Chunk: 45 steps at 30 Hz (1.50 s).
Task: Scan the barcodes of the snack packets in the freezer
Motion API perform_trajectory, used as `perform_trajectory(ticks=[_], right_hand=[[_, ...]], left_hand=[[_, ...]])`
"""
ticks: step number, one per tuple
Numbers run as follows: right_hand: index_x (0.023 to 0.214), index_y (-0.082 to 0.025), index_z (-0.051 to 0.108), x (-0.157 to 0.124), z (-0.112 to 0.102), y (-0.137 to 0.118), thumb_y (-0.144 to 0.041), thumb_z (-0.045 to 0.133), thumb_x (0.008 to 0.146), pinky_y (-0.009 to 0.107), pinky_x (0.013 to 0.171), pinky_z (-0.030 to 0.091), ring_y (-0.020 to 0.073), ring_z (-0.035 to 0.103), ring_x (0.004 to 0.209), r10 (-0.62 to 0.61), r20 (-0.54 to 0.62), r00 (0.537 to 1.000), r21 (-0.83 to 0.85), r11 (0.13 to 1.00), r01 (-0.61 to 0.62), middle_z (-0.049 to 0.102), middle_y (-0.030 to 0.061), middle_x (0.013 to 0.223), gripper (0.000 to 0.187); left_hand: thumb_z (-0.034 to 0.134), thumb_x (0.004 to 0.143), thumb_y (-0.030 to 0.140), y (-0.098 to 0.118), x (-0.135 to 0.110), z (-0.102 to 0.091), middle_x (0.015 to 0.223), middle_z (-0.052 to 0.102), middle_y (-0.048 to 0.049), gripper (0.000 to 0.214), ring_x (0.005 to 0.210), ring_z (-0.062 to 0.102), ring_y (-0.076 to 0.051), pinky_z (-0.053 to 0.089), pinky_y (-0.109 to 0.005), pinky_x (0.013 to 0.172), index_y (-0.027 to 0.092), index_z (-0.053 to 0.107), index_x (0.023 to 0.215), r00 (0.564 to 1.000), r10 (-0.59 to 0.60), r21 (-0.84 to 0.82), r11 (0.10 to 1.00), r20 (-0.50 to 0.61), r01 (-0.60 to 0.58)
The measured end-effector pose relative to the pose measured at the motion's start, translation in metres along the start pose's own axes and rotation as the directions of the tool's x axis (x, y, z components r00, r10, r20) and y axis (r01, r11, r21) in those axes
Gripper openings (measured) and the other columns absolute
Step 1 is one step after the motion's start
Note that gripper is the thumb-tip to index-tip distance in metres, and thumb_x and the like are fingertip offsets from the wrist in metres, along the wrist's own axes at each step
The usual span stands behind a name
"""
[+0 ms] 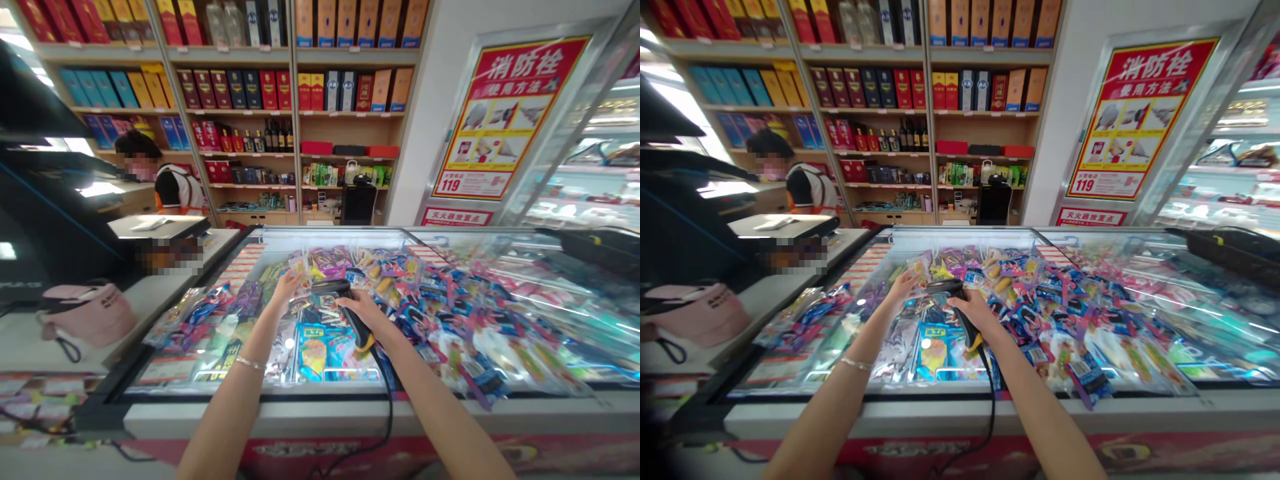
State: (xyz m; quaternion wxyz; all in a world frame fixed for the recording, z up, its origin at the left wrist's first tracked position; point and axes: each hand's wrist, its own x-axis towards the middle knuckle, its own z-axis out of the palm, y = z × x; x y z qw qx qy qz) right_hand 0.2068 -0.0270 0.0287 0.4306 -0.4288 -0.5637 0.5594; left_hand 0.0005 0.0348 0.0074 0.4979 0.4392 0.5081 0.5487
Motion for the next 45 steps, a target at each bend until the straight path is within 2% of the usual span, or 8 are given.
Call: perform_trajectory(ticks=[14,22,26,28,32,39,43,45], right_hand=[[0.061,-0.015,0.066,-0.008,-0.002,-0.01,-0.027,0.062,0.065,0.021,0.041,0.043,0.0119,0.054,0.043,0.025,0.1,0.995,0.074,0.997,-0.033,0.061,0.0011,0.05,0.013],[0.065,-0.015,0.066,-0.004,-0.002,-0.004,-0.028,0.064,0.066,0.022,0.041,0.045,0.0115,0.055,0.044,0.002,0.097,0.995,0.109,0.994,-0.012,0.069,0.0042,0.064,0.014],[0.068,-0.014,0.066,-0.002,-0.003,-0.004,-0.028,0.067,0.065,0.022,0.039,0.044,0.012,0.056,0.044,0.026,0.083,0.996,0.135,0.99,-0.037,0.07,0.0049,0.065,0.015],[0.067,-0.014,0.065,-0.002,-0.003,-0.008,-0.029,0.069,0.063,0.022,0.039,0.044,0.0118,0.055,0.043,0.019,0.062,0.998,0.138,0.99,-0.027,0.068,0.0045,0.061,0.016],[0.068,-0.013,0.066,-0.004,0.001,-0.026,-0.032,0.073,0.063,0.021,0.039,0.043,0.0102,0.053,0.041,-0.044,0.024,0.999,0.161,0.986,0.039,0.067,0.0052,0.06,0.021],[0.082,-0.013,0.066,-0.001,0.064,-0.054,-0.027,0.074,0.063,0.021,0.042,0.046,0.0107,0.057,0.045,-0.132,0.181,0.975,0.275,0.958,0.079,0.072,0.0086,0.075,0.024],[0.083,-0.014,0.065,0.014,0.123,-0.045,-0.022,0.069,0.065,0.021,0.044,0.048,0.0118,0.06,0.049,-0.118,0.238,0.964,0.374,0.927,0.021,0.072,0.0079,0.076,0.02],[0.081,-0.014,0.064,0.024,0.15,-0.032,-0.021,0.065,0.066,0.021,0.044,0.048,0.0123,0.059,0.049,-0.062,0.257,0.965,0.409,0.911,-0.05,0.071,0.007,0.07,0.016]], left_hand=[[0.072,0.069,0.045,0.009,0.008,-0.018,0.078,0.068,-0.0043,0.056,0.063,0.065,-0.015,0.054,-0.026,0.055,0.017,0.061,0.116,0.993,0.09,0.024,0.996,-0.082,-0.088],[0.073,0.066,0.045,0.009,0.008,-0.02,0.066,0.062,0.0003,0.056,0.054,0.06,-0.013,0.052,-0.026,0.053,0.015,0.063,0.112,0.995,0.078,0.003,0.997,-0.067,-0.078],[0.068,0.07,0.046,0.008,0.008,-0.015,0.07,0.066,-0.0022,0.051,0.061,0.064,-0.015,0.053,-0.027,0.058,0.015,0.064,0.11,0.988,0.135,0.133,0.983,-0.073,-0.124],[0.065,0.074,0.042,0.013,0.006,-0.019,0.076,0.069,-0.0047,0.041,0.071,0.066,-0.018,0.052,-0.027,0.064,0.014,0.067,0.104,0.959,0.261,0.287,0.932,-0.112,-0.22],[0.056,0.083,0.036,0.046,-0.009,-0.05,0.092,0.071,-0.0065,0.034,0.086,0.067,-0.02,0.05,-0.026,0.075,0.016,0.067,0.107,0.825,0.538,0.546,0.75,-0.175,-0.374],[0.055,0.085,0.039,0.109,-0.064,-0.135,0.114,0.067,-0.0087,0.04,0.103,0.062,-0.025,0.044,-0.032,0.09,0.022,0.062,0.121,0.664,0.692,0.849,0.502,-0.282,-0.162],[0.044,0.091,0.033,0.1,-0.085,-0.169,0.124,0.061,-0.0092,0.039,0.104,0.06,-0.025,0.046,-0.032,0.086,0.025,0.057,0.127,0.617,0.738,0.935,0.355,-0.275,-0.008],[0.04,0.093,0.032,0.08,-0.089,-0.182,0.127,0.058,-0.0104,0.04,0.105,0.059,-0.026,0.047,-0.032,0.082,0.026,0.054,0.13,0.635,0.723,0.954,0.289,-0.273,0.081]])
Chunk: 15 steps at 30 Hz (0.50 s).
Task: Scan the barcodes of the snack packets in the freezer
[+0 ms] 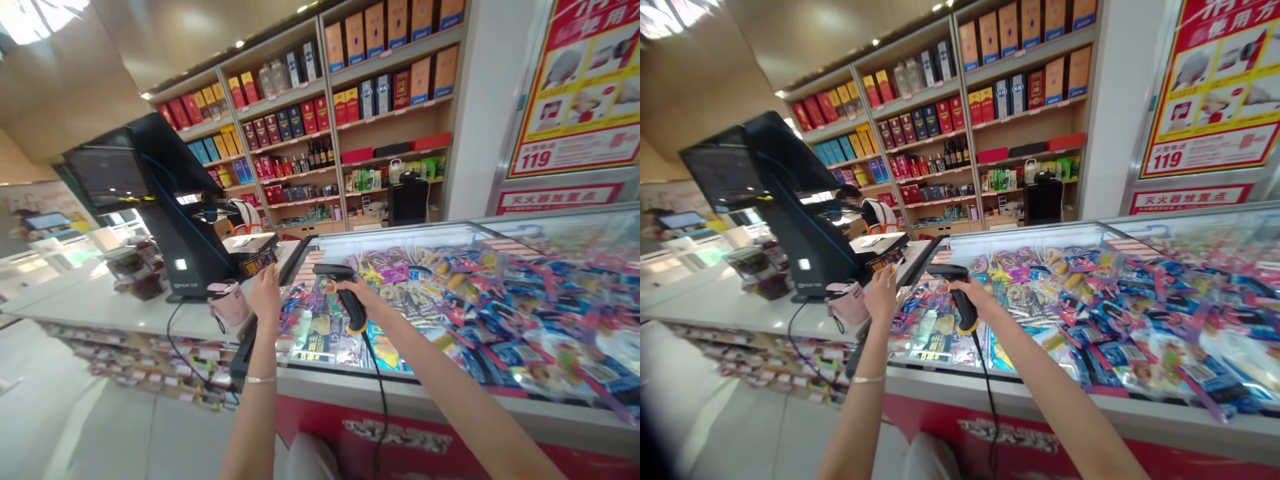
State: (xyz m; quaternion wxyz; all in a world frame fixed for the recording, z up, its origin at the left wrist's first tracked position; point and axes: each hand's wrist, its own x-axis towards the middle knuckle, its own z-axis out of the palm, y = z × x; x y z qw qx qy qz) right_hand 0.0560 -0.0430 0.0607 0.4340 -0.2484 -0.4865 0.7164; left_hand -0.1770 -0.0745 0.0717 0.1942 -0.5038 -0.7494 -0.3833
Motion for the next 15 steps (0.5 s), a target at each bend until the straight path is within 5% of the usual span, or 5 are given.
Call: perform_trajectory(ticks=[5,9,12,15], right_hand=[[0.068,-0.015,0.06,0.033,0.021,0.055,-0.019,0.056,0.071,0.019,0.039,0.044,0.011,0.053,0.041,0.112,-0.081,0.99,0.124,0.987,-0.102,0.062,0.0028,0.049,0.007],[0.065,-0.014,0.061,0.041,0.024,0.079,-0.02,0.058,0.075,0.018,0.039,0.043,0.009,0.052,0.04,0.147,-0.143,0.979,0.171,0.978,-0.122,0.063,0.0032,0.054,0.012],[0.065,-0.013,0.062,0.04,0.023,0.084,-0.022,0.062,0.076,0.019,0.039,0.044,0.0087,0.052,0.04,0.147,-0.143,0.979,0.157,0.98,-0.124,0.063,0.0034,0.056,0.015],[0.065,-0.012,0.063,0.037,0.021,0.084,-0.021,0.064,0.075,0.019,0.04,0.045,0.0085,0.052,0.04,0.147,-0.145,0.979,0.16,0.979,-0.123,0.064,0.0029,0.057,0.013]], left_hand=[[0.037,0.092,0.043,-0.033,-0.038,0.036,0.13,0.054,-0.0193,0.051,0.114,0.052,-0.033,0.045,-0.048,0.09,0.018,0.048,0.135,0.974,0.054,0.189,0.977,0.221,-0.097],[0.033,0.091,0.052,-0.041,-0.052,0.055,0.144,0.041,-0.0186,0.059,0.132,0.035,-0.039,0.035,-0.06,0.099,0.023,0.04,0.142,0.966,0.073,0.219,0.967,0.247,-0.129],[0.03,0.093,0.046,-0.043,-0.05,0.06,0.15,0.033,-0.0131,0.054,0.138,0.028,-0.035,0.032,-0.059,0.103,0.028,0.035,0.144,0.952,0.105,0.139,0.979,0.286,-0.15],[0.029,0.095,0.037,-0.044,-0.047,0.06,0.151,0.031,-0.0127,0.053,0.139,0.029,-0.029,0.03,-0.053,0.108,0.023,0.03,0.146,0.968,0.143,0.061,0.986,0.206,-0.158]])
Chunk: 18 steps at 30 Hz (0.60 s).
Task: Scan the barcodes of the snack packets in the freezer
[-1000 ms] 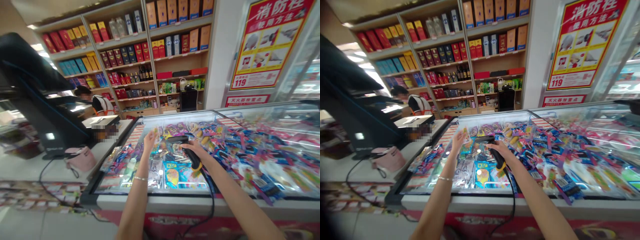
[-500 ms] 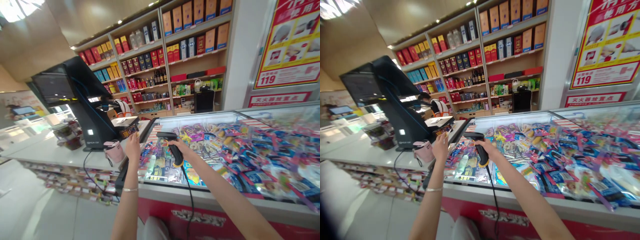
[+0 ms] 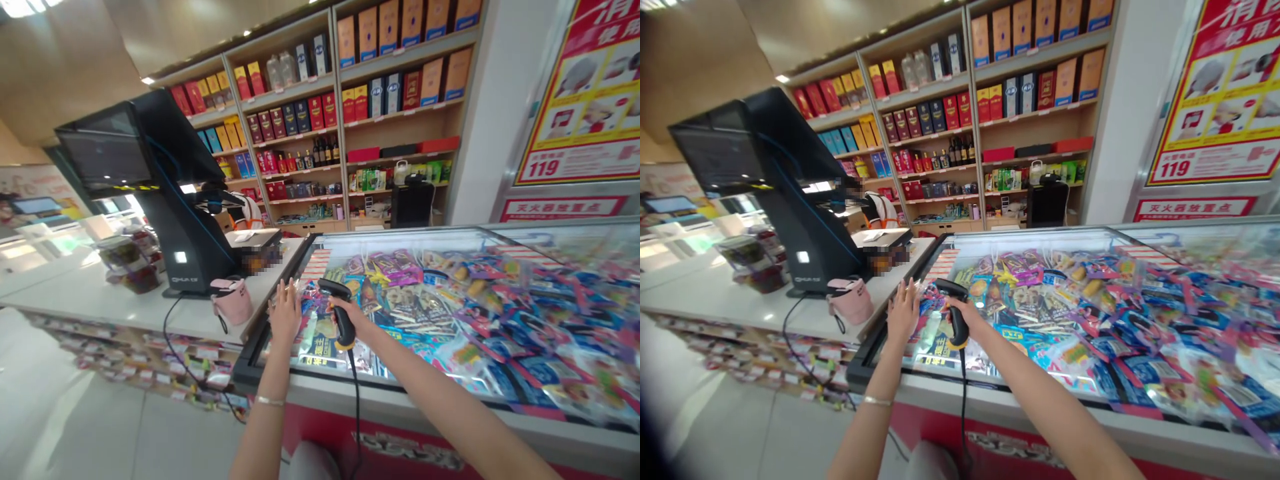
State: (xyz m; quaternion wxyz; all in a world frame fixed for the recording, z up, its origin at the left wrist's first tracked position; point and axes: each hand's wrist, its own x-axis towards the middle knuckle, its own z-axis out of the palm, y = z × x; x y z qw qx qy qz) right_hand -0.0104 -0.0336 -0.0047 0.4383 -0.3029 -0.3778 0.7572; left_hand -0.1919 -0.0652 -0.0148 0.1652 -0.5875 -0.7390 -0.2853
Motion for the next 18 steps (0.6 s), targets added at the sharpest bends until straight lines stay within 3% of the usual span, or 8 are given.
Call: perform_trajectory(ticks=[3,7,12,18], right_hand=[[0.064,-0.013,0.062,-0.002,-0.001,-0.001,-0.019,0.065,0.073,0.019,0.04,0.044,0.0085,0.051,0.04,0.024,0.0,1.0,0.002,1.0,-0.024,0.062,0.0019,0.055,0.011],[0.065,-0.014,0.061,-0.003,-0.001,-0.001,-0.02,0.064,0.073,0.019,0.039,0.042,0.0088,0.05,0.039,0.034,-0.001,0.999,-0.005,0.999,-0.034,0.061,0.0011,0.051,0.01],[0.064,-0.014,0.062,-0.005,0.002,-0.003,-0.017,0.061,0.073,0.02,0.041,0.044,0.0091,0.052,0.041,0.019,-0.018,1.0,-0.009,1.0,-0.019,0.064,0.0028,0.056,0.009],[0.064,-0.013,0.063,-0.007,0.002,-0.003,-0.016,0.059,0.074,0.02,0.042,0.045,0.0087,0.052,0.042,0.017,-0.039,0.999,-0.008,1.0,-0.017,0.064,0.003,0.057,0.011]], left_hand=[[0.032,0.094,0.032,-0.001,-0.001,0.001,0.141,0.048,-0.0133,0.047,0.13,0.043,-0.027,0.031,-0.05,0.108,0.018,0.048,0.136,0.996,-0.024,0.0,1.0,-0.087,0.024],[0.036,0.093,0.032,-0.003,-0.002,0.005,0.121,0.064,-0.0104,0.039,0.12,0.053,-0.026,0.042,-0.043,0.101,0.017,0.063,0.116,0.999,-0.005,-0.003,1.0,-0.042,0.004],[0.035,0.093,0.031,-0.009,-0.001,0.011,0.118,0.066,-0.0115,0.038,0.117,0.055,-0.026,0.042,-0.041,0.101,0.014,0.064,0.111,0.998,0.017,-0.016,1.0,-0.057,-0.018],[0.036,0.091,0.026,-0.016,-0.002,0.012,0.123,0.062,-0.0117,0.034,0.123,0.05,-0.027,0.036,-0.044,0.105,0.015,0.063,0.109,0.975,0.018,-0.031,0.999,-0.221,-0.025]])
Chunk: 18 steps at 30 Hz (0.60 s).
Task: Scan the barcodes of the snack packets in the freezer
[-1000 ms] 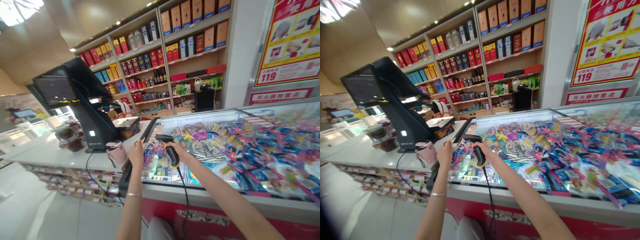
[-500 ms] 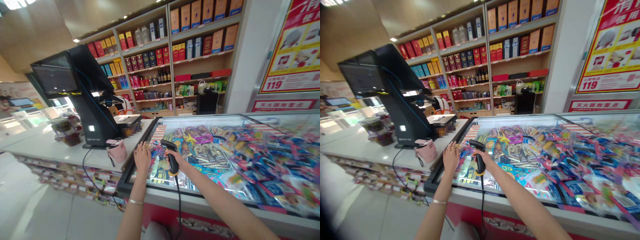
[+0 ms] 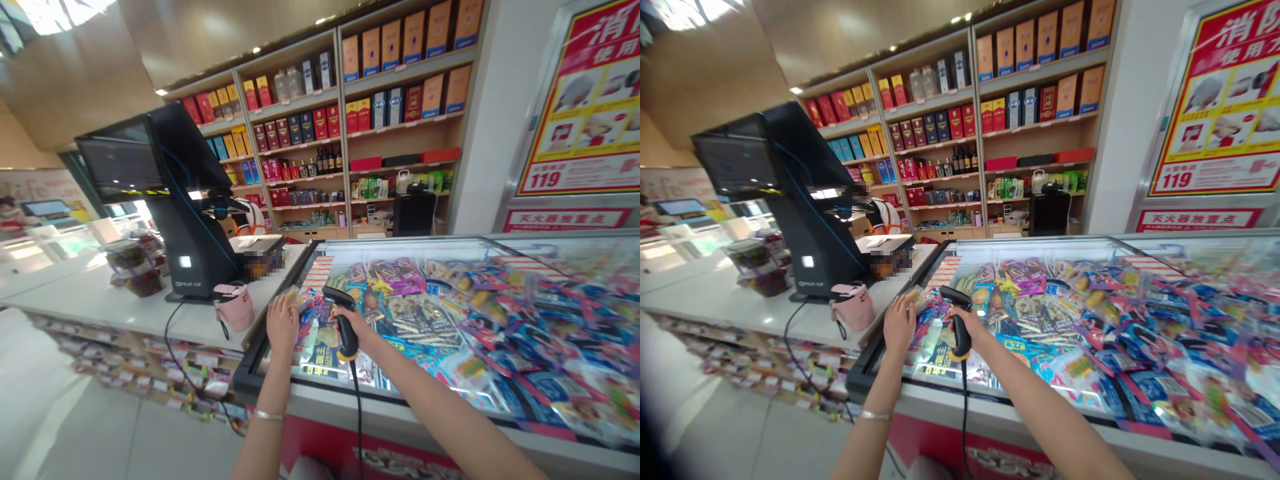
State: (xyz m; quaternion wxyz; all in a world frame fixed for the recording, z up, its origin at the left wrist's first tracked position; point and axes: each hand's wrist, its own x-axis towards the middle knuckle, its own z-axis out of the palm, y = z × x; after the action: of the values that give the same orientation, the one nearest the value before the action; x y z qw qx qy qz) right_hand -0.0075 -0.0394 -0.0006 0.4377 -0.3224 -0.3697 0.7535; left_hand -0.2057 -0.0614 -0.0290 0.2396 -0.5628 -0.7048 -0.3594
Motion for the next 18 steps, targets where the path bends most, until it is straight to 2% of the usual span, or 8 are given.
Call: perform_trajectory(ticks=[3,6,13,16,18], right_hand=[[0.065,-0.013,0.063,0.001,-0.002,0.002,-0.017,0.059,0.074,0.02,0.041,0.044,0.0092,0.052,0.041,0.002,0.001,1.0,-0.009,1.0,-0.002,0.063,0.0027,0.055,0.011],[0.064,-0.013,0.063,0.002,-0.004,0.003,-0.018,0.059,0.074,0.02,0.04,0.043,0.0095,0.051,0.04,0.001,0.006,1.0,-0.017,1.0,-0.001,0.063,0.0027,0.054,0.011],[0.064,-0.014,0.059,-0.002,0.0,-0.004,-0.015,0.059,0.071,0.018,0.04,0.042,0.0081,0.051,0.04,-0.021,-0.011,1.0,-0.006,1.0,0.021,0.064,0.0027,0.055,0.008],[0.065,-0.015,0.059,-0.017,-0.007,-0.025,-0.017,0.06,0.071,0.018,0.039,0.042,0.0077,0.05,0.04,-0.048,0.006,0.999,-0.015,0.999,0.048,0.064,0.002,0.056,0.006],[0.066,-0.015,0.06,-0.035,-0.02,-0.045,-0.019,0.063,0.069,0.019,0.039,0.042,0.0083,0.05,0.041,-0.089,0.032,0.996,-0.035,0.995,0.09,0.064,0.0022,0.057,0.006]], left_hand=[[0.036,0.091,0.025,-0.001,-0.001,-0.001,0.12,0.064,-0.0129,0.034,0.118,0.054,-0.027,0.039,-0.043,0.102,0.013,0.063,0.109,1.0,-0.028,0.003,1.0,0.012,0.028],[0.034,0.091,0.023,-0.002,-0.002,0.0,0.118,0.064,-0.0129,0.035,0.113,0.057,-0.026,0.044,-0.04,0.097,0.013,0.064,0.107,0.995,-0.059,0.006,0.998,0.077,0.059],[0.032,0.092,0.023,0.0,-0.001,-0.006,0.116,0.065,-0.0145,0.037,0.115,0.057,-0.025,0.044,-0.038,0.097,0.013,0.066,0.103,0.99,-0.074,0.046,0.997,0.122,0.069],[0.033,0.092,0.027,0.015,0.003,-0.016,0.116,0.064,-0.016,0.037,0.11,0.059,-0.027,0.045,-0.042,0.095,0.013,0.066,0.103,0.994,-0.05,0.08,0.996,0.101,0.042],[0.036,0.092,0.028,0.038,0.008,-0.022,0.121,0.062,-0.0157,0.036,0.114,0.056,-0.027,0.044,-0.043,0.097,0.014,0.064,0.109,0.999,-0.013,0.058,0.998,0.048,0.01]])
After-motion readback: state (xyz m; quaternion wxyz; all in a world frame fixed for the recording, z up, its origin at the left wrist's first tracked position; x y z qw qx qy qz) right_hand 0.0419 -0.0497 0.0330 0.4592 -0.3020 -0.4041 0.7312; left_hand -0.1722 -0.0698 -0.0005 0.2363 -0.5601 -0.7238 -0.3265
